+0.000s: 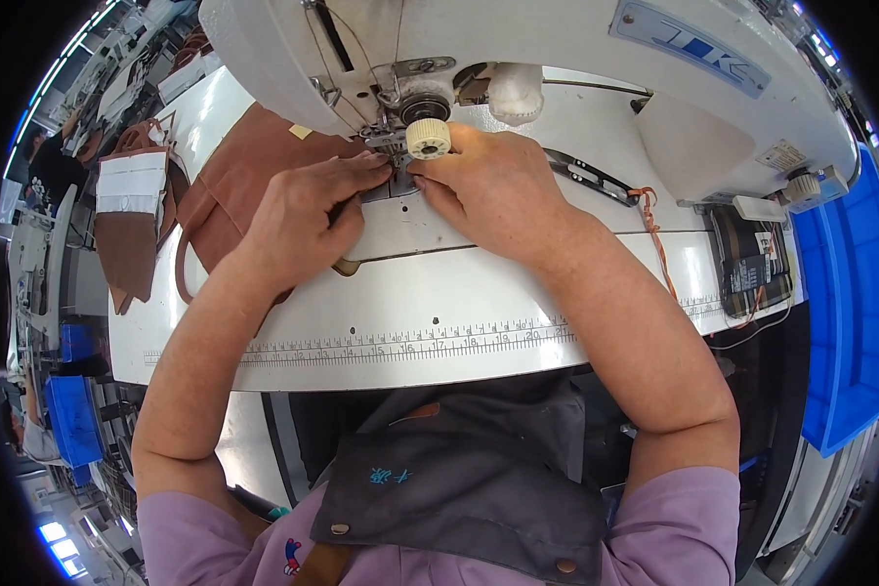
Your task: The recorder is using an industrial sewing machine to stitch components of a brown leather bag, and using thread snips to trim excess thread.
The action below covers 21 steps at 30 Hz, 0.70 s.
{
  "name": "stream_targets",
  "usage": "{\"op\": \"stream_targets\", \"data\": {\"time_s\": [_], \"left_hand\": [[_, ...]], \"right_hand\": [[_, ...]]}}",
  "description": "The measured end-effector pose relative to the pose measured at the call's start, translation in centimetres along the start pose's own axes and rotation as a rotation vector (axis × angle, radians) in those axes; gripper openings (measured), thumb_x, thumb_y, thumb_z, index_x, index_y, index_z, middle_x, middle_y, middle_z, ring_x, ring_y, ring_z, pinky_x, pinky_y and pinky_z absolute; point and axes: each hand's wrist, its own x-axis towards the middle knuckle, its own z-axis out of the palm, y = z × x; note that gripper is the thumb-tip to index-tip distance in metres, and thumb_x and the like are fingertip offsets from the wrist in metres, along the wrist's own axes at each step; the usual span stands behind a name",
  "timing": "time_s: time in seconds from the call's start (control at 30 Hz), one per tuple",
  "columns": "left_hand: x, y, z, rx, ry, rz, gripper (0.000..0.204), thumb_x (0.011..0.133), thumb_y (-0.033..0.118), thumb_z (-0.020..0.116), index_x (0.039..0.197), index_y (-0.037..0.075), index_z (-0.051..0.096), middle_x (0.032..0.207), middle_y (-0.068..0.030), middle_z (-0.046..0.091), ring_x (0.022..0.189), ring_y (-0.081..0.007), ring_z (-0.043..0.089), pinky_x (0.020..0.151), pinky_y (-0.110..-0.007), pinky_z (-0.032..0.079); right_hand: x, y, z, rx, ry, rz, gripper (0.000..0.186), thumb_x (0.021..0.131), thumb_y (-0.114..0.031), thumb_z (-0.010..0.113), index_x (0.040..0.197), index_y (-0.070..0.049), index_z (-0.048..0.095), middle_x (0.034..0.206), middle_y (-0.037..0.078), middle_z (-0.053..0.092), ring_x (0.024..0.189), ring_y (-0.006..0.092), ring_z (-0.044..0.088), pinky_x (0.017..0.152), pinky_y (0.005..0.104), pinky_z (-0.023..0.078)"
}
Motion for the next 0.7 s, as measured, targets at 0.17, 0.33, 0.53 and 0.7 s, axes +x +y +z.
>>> {"op": "stream_targets", "data": {"time_s": [0.17,0.33,0.53,0.7], "left_hand": [[-0.5,-1.1,-1.0,0.071,-0.078,0.043,0.041,0.091,0.008,0.058,0.13,0.001,0.066,0.139,-0.0164,0.063,0.135,-0.0337,0.055,0.117,-0.052,0.038],[-0.7,-0.6,-0.7,0.021,-0.13,-0.08,0.046,0.098,0.017,0.056,0.142,0.005,0.057,0.149,-0.016,0.054,0.145,-0.0358,0.043,0.123,-0.058,0.025],[-0.9,5.8,0.0,0.36,-0.205,-0.308,0.051,0.094,0.023,0.06,0.142,0.005,0.057,0.15,-0.0242,0.05,0.137,-0.0417,0.051,0.115,-0.058,0.037],[-1.5,3.4,-0.2,0.354,-0.1,-0.083,0.051,0.093,0.027,0.063,0.137,0.002,0.061,0.148,-0.0223,0.053,0.138,-0.0402,0.05,0.118,-0.058,0.034]], "right_hand": [[0.0,-0.3,-0.3,0.0,0.016,-0.023,0.014,0.09,-0.023,0.07,0.099,-0.014,0.077,0.089,0.007,0.064,0.076,0.0274,0.069,0.065,0.0422,0.054],[0.1,-0.8,-0.7,-0.008,-0.011,0.005,0.016,0.089,-0.022,0.07,0.1,-0.013,0.077,0.089,0.006,0.065,0.078,0.0275,0.069,0.067,0.0421,0.055],[-0.2,-0.5,-0.4,0.021,-0.011,-0.041,0.018,0.089,-0.023,0.071,0.103,-0.013,0.078,0.092,0.006,0.067,0.079,0.0282,0.069,0.069,0.0428,0.056],[-0.3,-0.7,-0.5,0.024,-0.025,-0.053,0.018,0.09,-0.024,0.071,0.103,-0.013,0.078,0.094,0.007,0.067,0.08,0.0292,0.069,0.07,0.0433,0.056]]}}
